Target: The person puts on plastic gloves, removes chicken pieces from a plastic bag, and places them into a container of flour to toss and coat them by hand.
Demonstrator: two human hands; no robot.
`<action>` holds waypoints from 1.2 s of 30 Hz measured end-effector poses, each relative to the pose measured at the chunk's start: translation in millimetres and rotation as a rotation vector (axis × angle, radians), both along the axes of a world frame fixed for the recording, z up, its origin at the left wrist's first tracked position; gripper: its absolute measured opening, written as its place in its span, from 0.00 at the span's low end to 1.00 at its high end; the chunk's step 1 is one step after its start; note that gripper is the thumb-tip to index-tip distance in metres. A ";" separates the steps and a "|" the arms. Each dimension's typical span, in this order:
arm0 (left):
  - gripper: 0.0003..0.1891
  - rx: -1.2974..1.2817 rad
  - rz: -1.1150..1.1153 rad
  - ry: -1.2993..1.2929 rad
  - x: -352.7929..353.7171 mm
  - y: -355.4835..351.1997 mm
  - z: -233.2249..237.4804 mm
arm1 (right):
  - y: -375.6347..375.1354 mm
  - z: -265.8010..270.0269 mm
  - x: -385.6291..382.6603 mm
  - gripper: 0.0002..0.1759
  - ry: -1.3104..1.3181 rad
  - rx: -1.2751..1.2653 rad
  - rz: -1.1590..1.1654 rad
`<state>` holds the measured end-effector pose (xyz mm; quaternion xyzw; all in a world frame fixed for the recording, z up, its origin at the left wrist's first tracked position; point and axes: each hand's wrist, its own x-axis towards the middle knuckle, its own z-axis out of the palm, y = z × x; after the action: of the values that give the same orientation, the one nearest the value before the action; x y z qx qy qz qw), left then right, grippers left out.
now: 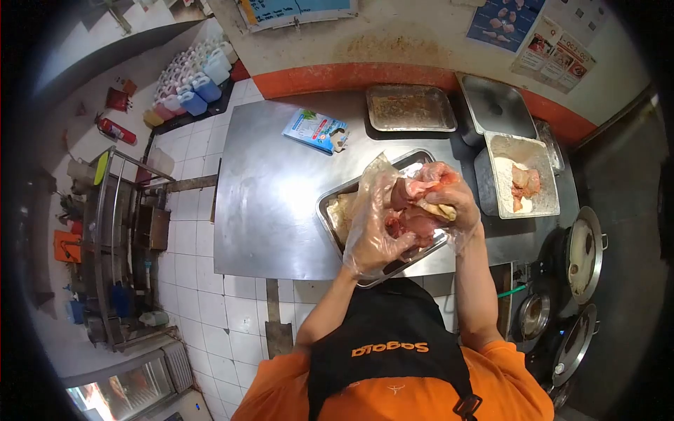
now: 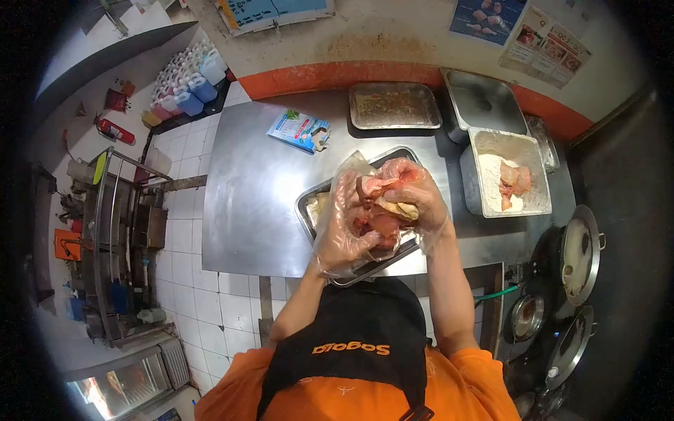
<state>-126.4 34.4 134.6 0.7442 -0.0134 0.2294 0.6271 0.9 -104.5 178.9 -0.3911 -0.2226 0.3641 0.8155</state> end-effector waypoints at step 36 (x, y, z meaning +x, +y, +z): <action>0.31 -0.818 -0.070 0.431 170.8 -239.4 74.3 | -252.5 45.0 121.7 0.35 0.264 -0.046 -0.467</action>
<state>44.3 -204.9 209.0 0.4655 0.1838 0.0349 0.8650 122.6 -357.0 223.9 -0.3993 -0.0099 0.2188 0.8902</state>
